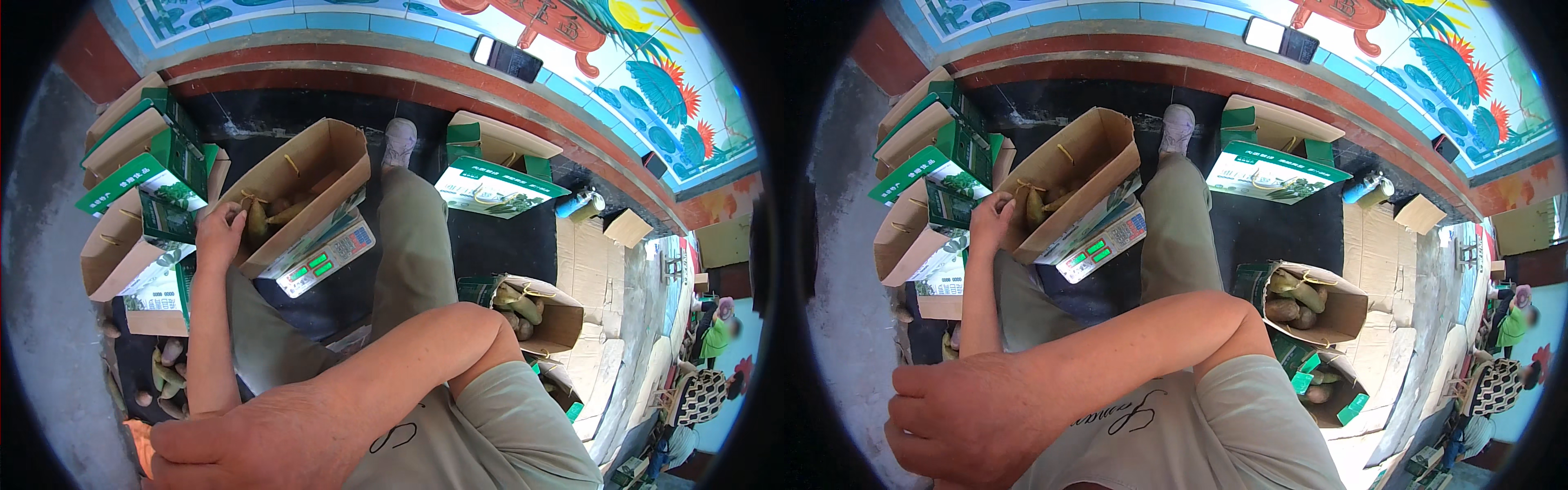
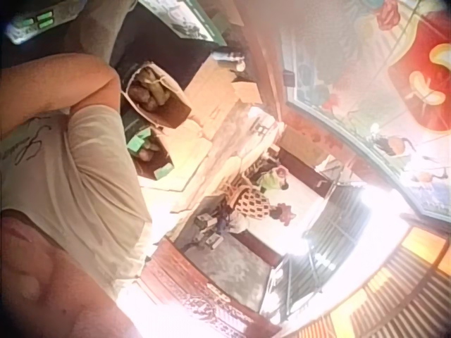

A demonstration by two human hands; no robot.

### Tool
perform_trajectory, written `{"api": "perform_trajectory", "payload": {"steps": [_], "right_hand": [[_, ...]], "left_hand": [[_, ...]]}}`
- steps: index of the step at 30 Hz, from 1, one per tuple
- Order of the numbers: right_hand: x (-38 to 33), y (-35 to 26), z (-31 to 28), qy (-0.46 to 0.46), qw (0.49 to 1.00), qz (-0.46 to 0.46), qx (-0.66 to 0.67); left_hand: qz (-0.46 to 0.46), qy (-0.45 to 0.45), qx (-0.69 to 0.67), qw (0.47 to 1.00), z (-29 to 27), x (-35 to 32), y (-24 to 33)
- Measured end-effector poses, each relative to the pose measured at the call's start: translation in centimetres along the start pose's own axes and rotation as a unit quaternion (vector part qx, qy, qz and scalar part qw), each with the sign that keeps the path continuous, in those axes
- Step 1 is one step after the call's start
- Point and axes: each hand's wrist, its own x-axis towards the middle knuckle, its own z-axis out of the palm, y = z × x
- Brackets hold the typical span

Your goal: Sorting and weighing potatoes into paper bags on a digital scale.

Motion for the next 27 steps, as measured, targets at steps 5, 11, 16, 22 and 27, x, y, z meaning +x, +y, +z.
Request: {"api": "perform_trajectory", "payload": {"steps": [5,11,16,22,27], "right_hand": [[-0.4,-0.6,-1.1,-0.081,0.996,-0.024,0.019],[-1.3,-0.8,-1.9,-0.109,0.992,-0.049,0.033],[-2.8,-1.3,-2.1,-0.117,0.992,-0.051,0.018],[-4.0,-0.9,-3.4,-0.101,0.993,-0.052,-0.030],[-6.9,2.7,-4.8,-0.188,0.976,-0.007,-0.112]], "left_hand": [[0.011,0.015,0.004,1.000,0.0,-0.2,-0.4],[0.019,0.018,0.008,1.000,-0.1,-0.3,0.0],[0.011,0.020,0.000,1.000,0.0,-0.3,-0.2],[0.004,0.018,-0.007,1.000,-0.1,-0.4,-0.1],[0.010,0.031,-0.011,0.999,-0.4,-0.7,-0.6]]}}
